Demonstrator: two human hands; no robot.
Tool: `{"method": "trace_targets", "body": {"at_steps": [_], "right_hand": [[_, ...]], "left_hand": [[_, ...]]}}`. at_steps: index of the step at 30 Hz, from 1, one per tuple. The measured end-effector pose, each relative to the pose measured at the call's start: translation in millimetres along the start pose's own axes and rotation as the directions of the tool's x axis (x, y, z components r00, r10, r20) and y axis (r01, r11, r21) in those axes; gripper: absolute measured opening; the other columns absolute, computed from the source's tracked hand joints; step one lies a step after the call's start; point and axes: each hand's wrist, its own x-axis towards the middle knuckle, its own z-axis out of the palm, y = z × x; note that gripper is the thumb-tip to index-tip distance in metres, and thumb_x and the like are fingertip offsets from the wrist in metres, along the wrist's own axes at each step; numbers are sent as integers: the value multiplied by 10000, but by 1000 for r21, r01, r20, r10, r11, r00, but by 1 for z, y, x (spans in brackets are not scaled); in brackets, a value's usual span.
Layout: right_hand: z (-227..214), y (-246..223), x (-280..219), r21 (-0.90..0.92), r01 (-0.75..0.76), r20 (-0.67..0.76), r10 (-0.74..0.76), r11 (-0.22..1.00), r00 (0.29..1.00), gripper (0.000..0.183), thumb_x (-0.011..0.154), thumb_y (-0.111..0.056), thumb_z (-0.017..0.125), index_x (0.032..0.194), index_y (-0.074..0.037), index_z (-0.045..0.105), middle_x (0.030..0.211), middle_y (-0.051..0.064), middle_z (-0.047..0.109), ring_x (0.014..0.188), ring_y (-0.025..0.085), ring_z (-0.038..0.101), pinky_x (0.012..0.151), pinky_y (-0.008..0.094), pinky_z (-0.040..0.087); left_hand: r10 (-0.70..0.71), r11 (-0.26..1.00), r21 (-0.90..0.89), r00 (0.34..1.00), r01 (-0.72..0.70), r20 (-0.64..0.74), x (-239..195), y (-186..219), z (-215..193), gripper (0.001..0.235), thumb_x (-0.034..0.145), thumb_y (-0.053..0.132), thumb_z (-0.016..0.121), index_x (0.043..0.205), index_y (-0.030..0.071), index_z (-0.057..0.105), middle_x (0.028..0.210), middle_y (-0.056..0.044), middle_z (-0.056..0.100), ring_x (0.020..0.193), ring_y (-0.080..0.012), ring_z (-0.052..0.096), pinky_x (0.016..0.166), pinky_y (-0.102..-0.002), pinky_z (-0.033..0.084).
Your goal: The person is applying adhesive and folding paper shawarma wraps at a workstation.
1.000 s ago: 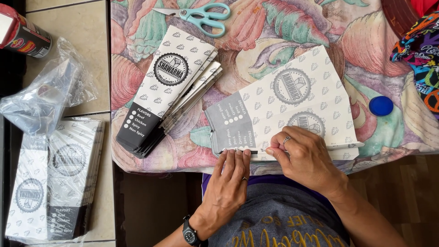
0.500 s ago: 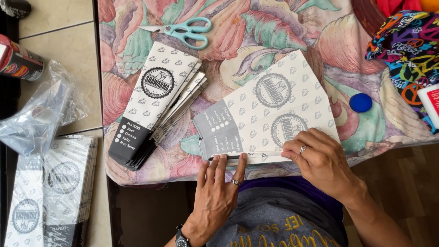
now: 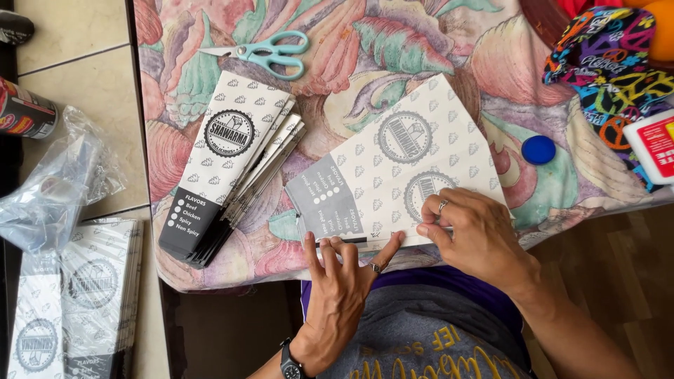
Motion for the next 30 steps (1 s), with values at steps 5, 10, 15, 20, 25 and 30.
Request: {"method": "trace_targets", "body": {"at_steps": [5, 10, 15, 20, 25, 30], "right_hand": [[-12, 8, -13, -76, 114, -57, -119, 991, 991, 251, 894, -254, 787, 823, -127, 583, 786, -9, 590, 728, 233, 564, 712, 385, 453], [-22, 22, -22, 52, 158, -77, -154, 986, 985, 115, 936, -131, 710, 874, -82, 626, 845, 17, 613, 786, 231, 557, 767, 377, 445], [-14, 32, -23, 216, 144, -144, -115, 966, 983, 125, 873, -118, 789, 907, -64, 682, 832, 14, 661, 771, 188, 580, 768, 335, 463], [-6, 29, -22, 50, 20, -98, -15, 999, 995, 127, 862, -215, 788, 825, -167, 676, 746, -64, 611, 700, 159, 556, 801, 359, 378], [-8, 27, -26, -55, -148, -37, 146, 987, 989, 191, 789, -305, 815, 769, -223, 643, 763, -130, 646, 730, 133, 583, 860, 366, 333], [-18, 41, -44, -10, -114, -115, 112, 993, 987, 160, 871, -305, 782, 841, -202, 663, 890, -109, 670, 904, 176, 597, 829, 367, 312]], "left_hand": [[25, 1000, 11, 999, -26, 26, 2, 4, 6, 897, 1002, -61, 454, 1643, 399, 29, 956, -155, 491, 827, -357, 610, 1117, -615, 466], [2, 999, -41, 1000, -2, 0, 2, 6, 9, 939, 957, -110, 465, 1643, 407, 87, 947, -138, 469, 822, -364, 580, 1114, -632, 462], [5, 1000, -16, 1000, -5, 14, 2, 6, 7, 969, 944, -127, 479, 1644, 407, 74, 957, -142, 462, 876, -388, 610, 1124, -642, 447], [19, 1000, 0, 999, -19, 26, 2, 5, 7, 981, 947, -138, 485, 1643, 400, 51, 935, -126, 455, 873, -381, 617, 1128, -643, 448], [38, 999, -2, 999, -38, 28, 2, 2, 3, 975, 933, -127, 481, 1650, 385, 64, 941, -152, 471, 871, -387, 604, 1131, -659, 424], [7, 999, -49, 1000, -8, -4, 3, 4, 9, 1042, 876, -168, 492, 1644, 407, 85, 906, -105, 432, 820, -346, 537, 1116, -668, 436]]}}
